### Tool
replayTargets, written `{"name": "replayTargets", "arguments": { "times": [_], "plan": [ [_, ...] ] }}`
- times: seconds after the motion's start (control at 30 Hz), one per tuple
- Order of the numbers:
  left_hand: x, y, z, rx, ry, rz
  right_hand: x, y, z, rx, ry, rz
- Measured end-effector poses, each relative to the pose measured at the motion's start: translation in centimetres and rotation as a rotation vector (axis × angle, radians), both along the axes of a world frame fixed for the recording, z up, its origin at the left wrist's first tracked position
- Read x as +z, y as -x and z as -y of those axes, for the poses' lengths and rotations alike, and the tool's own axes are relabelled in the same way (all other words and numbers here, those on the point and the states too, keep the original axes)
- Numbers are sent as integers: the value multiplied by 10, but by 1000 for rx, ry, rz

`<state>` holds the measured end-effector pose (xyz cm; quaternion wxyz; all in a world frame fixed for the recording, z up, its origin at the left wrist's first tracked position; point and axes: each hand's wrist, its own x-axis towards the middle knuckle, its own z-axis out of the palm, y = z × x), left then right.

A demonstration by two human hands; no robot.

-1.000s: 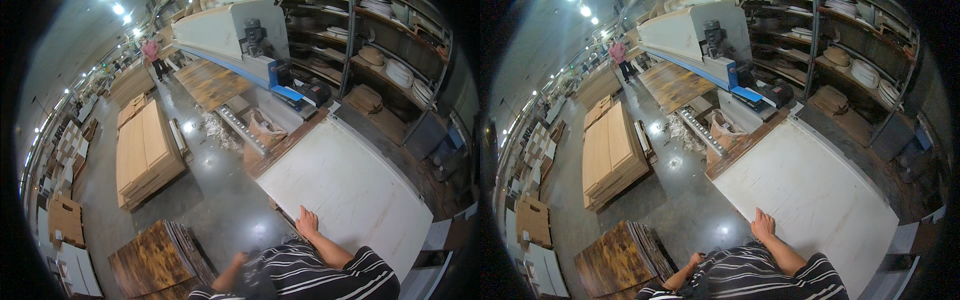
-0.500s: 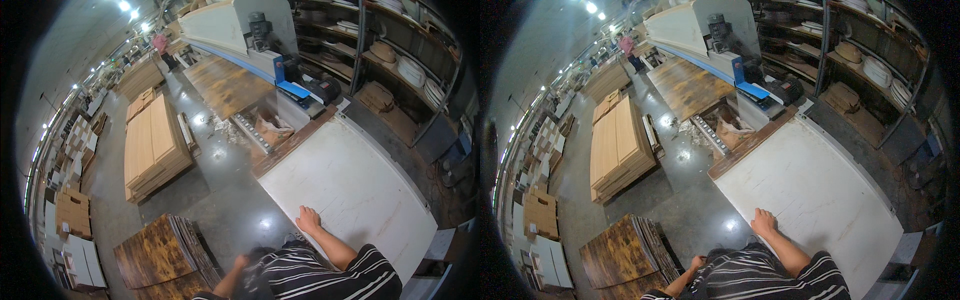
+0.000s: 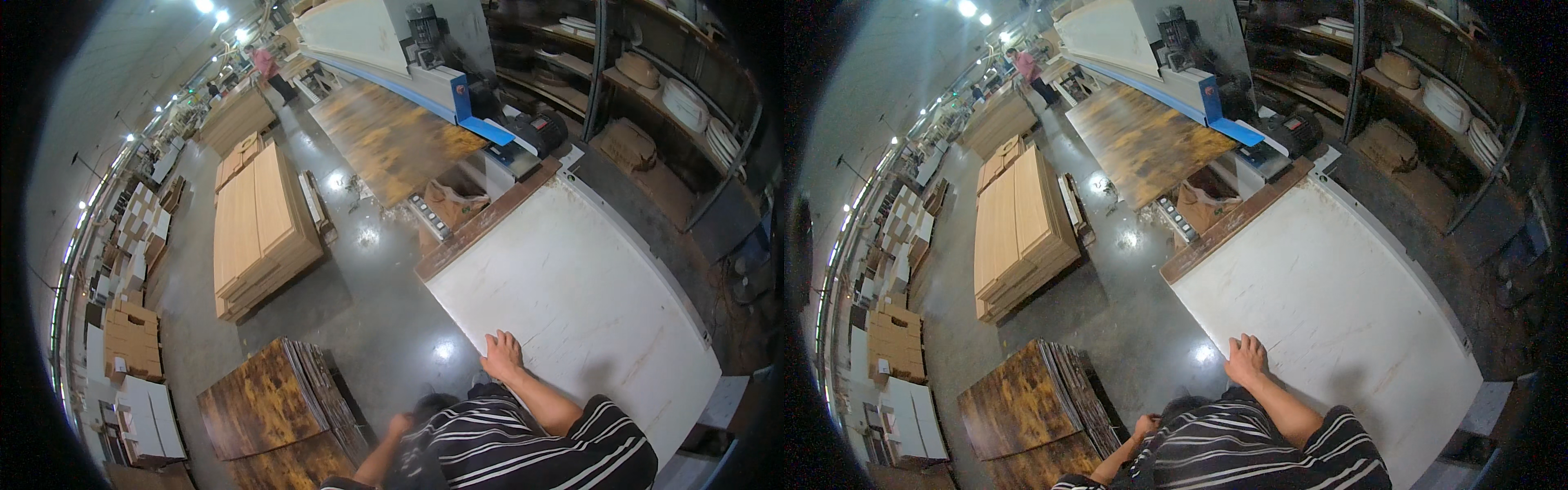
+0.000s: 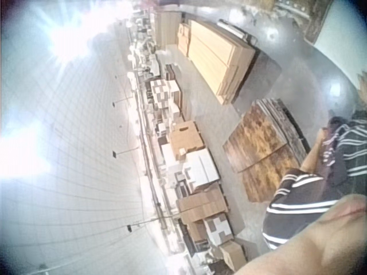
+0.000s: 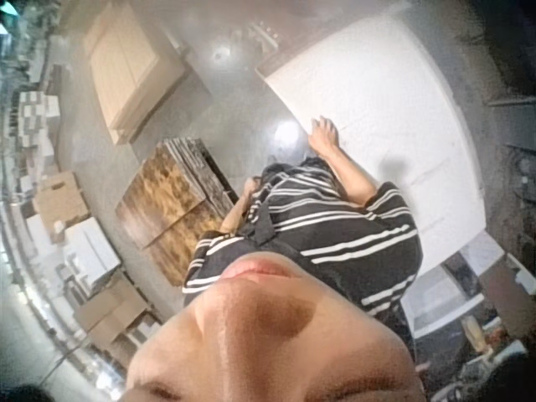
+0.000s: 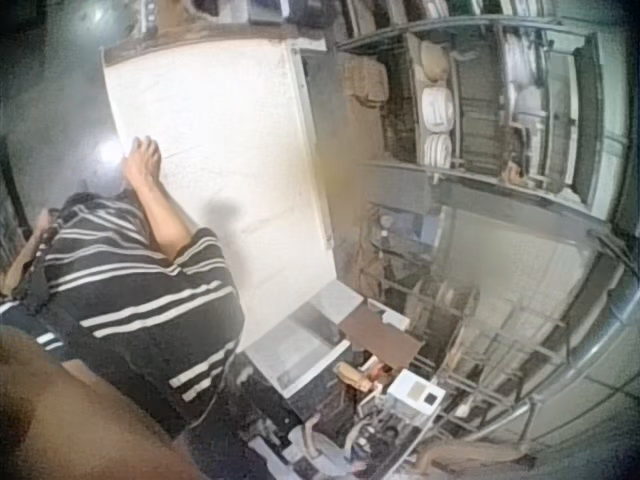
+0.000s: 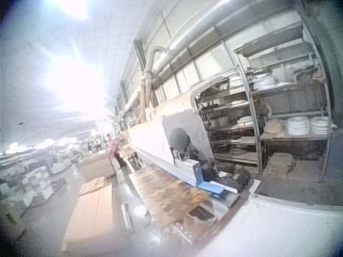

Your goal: The person repeatedly picks up large wood-patterned panels from a conveyor or table, carries them a short distance, and places them onto a growing stack on the floor. The action is repeated continuously throughout the clip.

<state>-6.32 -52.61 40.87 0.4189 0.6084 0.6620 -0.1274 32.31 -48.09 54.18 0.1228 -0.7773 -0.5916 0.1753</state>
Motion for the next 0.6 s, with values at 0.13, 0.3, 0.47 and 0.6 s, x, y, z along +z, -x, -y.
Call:
{"name": "replayTargets", "arguments": {
  "times": [0.13,0.3,0.47,0.6],
  "plan": [
    [10,-6,-1,-38,23,11,-4,0,3,-5,-108,-95],
    [15,-10,-1,-164,-22,-24,-1,-8,3,130,32,-122],
    [16,-10,4,-150,-46,-56,4,-16,-23,6,1,-578],
    [13,-5,12,-46,-4,-79,6,-19,-58,-107,-87,-889]
  ]
}}
